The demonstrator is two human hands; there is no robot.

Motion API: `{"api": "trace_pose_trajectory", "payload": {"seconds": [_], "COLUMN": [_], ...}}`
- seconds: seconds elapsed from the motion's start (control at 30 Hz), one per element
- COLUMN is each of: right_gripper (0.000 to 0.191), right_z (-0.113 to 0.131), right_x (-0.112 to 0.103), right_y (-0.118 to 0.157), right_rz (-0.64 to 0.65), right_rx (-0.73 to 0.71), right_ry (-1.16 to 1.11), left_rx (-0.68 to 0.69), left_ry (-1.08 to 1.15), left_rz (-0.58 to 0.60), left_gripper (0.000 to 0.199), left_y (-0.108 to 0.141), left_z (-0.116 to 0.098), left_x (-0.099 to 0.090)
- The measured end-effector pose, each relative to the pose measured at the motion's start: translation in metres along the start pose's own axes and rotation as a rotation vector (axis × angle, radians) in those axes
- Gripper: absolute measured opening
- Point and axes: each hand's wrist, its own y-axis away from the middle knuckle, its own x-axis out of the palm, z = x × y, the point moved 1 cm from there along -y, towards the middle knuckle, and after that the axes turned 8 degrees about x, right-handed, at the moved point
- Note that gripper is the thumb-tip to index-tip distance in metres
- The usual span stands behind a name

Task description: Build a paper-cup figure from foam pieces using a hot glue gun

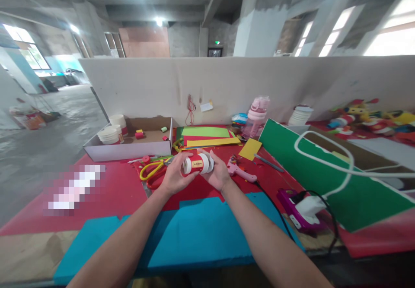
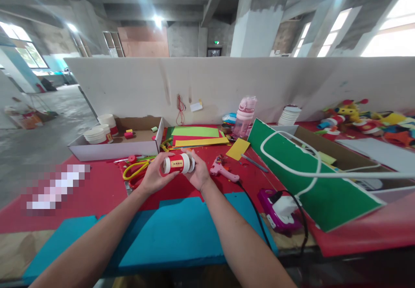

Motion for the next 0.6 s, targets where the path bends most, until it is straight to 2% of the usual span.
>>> {"api": "trace_pose_trajectory", "payload": {"seconds": [0.13, 0.27, 0.6], "right_gripper": [0.041, 0.05, 0.048], "right_z": [-0.006, -0.01, -0.013], "right_x": [0.003, 0.004, 0.007], "right_y": [0.0, -0.001, -0.001], "right_rz": [0.051, 0.032, -0.023], "right_rx": [0.006, 0.009, -0.033], "right_ry": [0.04, 0.059, 0.103], "left_rx": [0.015, 0.023, 0.033], "left_ry": [-0.011, -0.014, -0.006], "left_rz": [0.027, 0.02, 0.017], "left_gripper": [0.048, 0.049, 0.049], "left_y": [-0.001, -0.002, -0.002], "left_z": [-0.005, -0.006, -0.007], "left_x": [0.0, 0.0, 0.001]}}
